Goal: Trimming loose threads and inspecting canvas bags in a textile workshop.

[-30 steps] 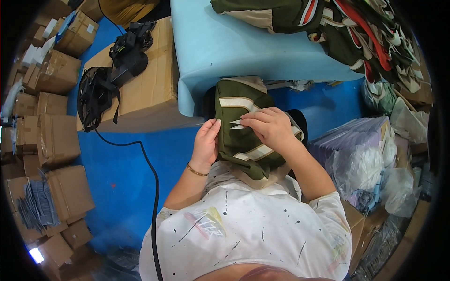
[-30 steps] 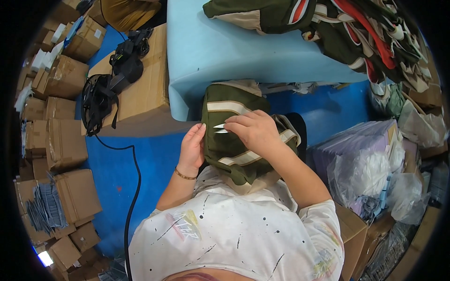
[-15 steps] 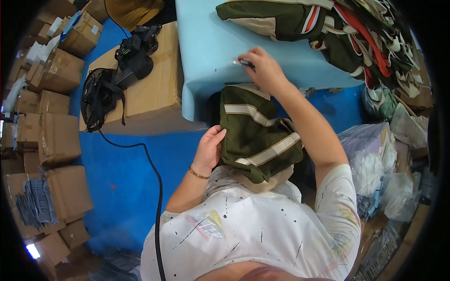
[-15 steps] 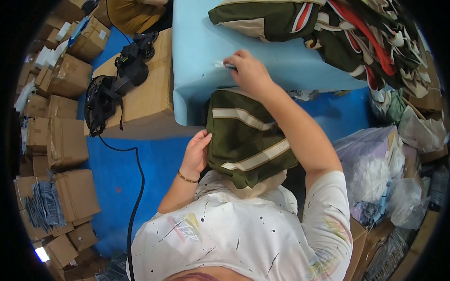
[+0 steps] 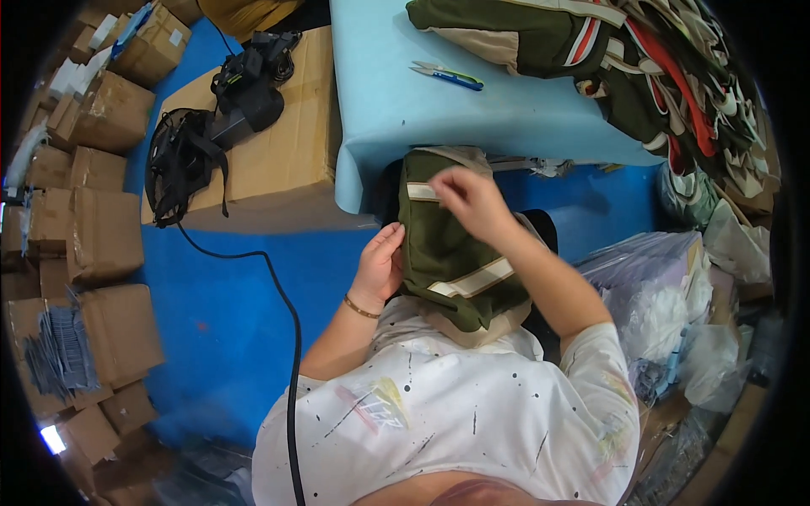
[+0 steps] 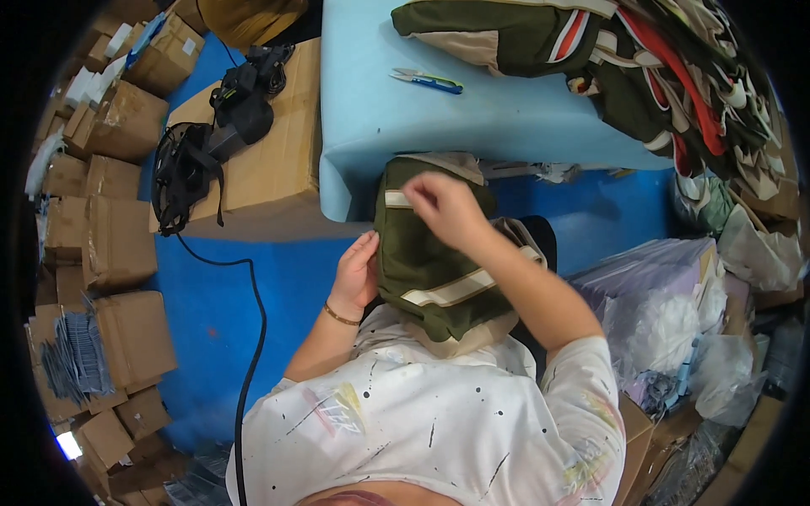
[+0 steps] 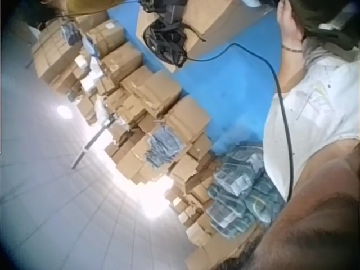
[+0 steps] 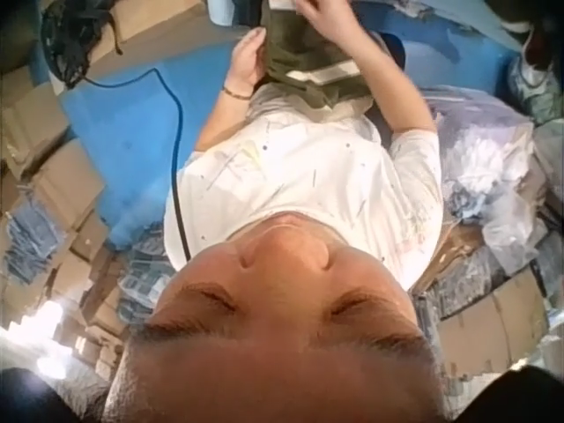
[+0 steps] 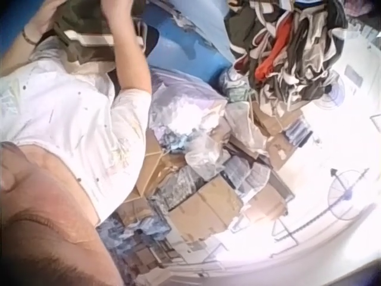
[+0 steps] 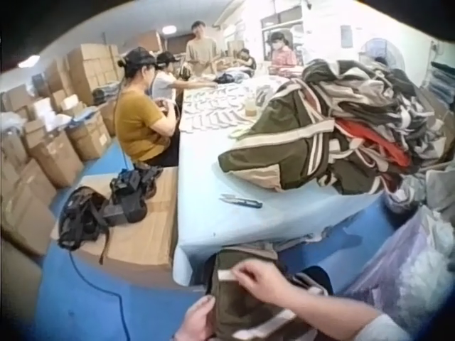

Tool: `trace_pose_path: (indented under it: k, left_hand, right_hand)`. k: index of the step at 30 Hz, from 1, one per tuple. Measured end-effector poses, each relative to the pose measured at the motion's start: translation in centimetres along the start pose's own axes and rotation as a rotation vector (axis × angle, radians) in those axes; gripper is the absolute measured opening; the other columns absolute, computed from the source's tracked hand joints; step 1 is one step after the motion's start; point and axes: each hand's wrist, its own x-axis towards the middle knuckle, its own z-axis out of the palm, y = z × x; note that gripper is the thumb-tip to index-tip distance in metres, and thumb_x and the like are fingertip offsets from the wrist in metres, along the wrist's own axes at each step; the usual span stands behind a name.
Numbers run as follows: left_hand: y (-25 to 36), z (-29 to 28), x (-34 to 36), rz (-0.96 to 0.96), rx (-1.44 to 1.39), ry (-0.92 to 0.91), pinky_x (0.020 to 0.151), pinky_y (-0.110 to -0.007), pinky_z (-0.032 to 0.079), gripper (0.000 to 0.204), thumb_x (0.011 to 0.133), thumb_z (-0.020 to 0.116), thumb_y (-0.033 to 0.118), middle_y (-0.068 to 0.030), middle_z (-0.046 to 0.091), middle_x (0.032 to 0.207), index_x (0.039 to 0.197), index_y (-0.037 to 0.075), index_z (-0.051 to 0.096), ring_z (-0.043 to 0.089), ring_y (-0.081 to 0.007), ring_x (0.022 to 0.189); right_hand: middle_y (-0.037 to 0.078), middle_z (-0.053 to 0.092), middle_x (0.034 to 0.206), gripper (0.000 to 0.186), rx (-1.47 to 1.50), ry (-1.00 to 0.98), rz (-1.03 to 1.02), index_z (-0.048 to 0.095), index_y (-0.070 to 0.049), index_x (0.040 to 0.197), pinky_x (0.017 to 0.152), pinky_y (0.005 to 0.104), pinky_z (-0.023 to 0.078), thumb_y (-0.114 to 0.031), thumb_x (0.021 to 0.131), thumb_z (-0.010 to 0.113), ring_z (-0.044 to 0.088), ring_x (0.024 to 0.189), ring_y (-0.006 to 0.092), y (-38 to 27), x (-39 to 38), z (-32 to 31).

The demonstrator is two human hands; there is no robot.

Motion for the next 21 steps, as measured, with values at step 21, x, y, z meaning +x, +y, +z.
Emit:
trace_pose_path:
  k: [21]
  left_hand:
    - [-1.4, 1.1, 0.3, 0.198, 0.528, 0.001, 0.071, -0.022, 0.045, 0.01, 0.094, 0.053, 0.012, -0.0009, 0.057, 0.088, 0.091, 0.003, 0.051, 0.05, -0.0054, 0.08]
  right_hand:
    - [0.009, 0.059, 0.081, 0.018, -0.525, 0.155, -0.5, 0.064, -0.009, 0.096, 0.058, 0.0332, 0.048, -0.005, 0.078, 0.064, 0.059, 0.069, 0.0267, -0.2, -2.9, -0.4]
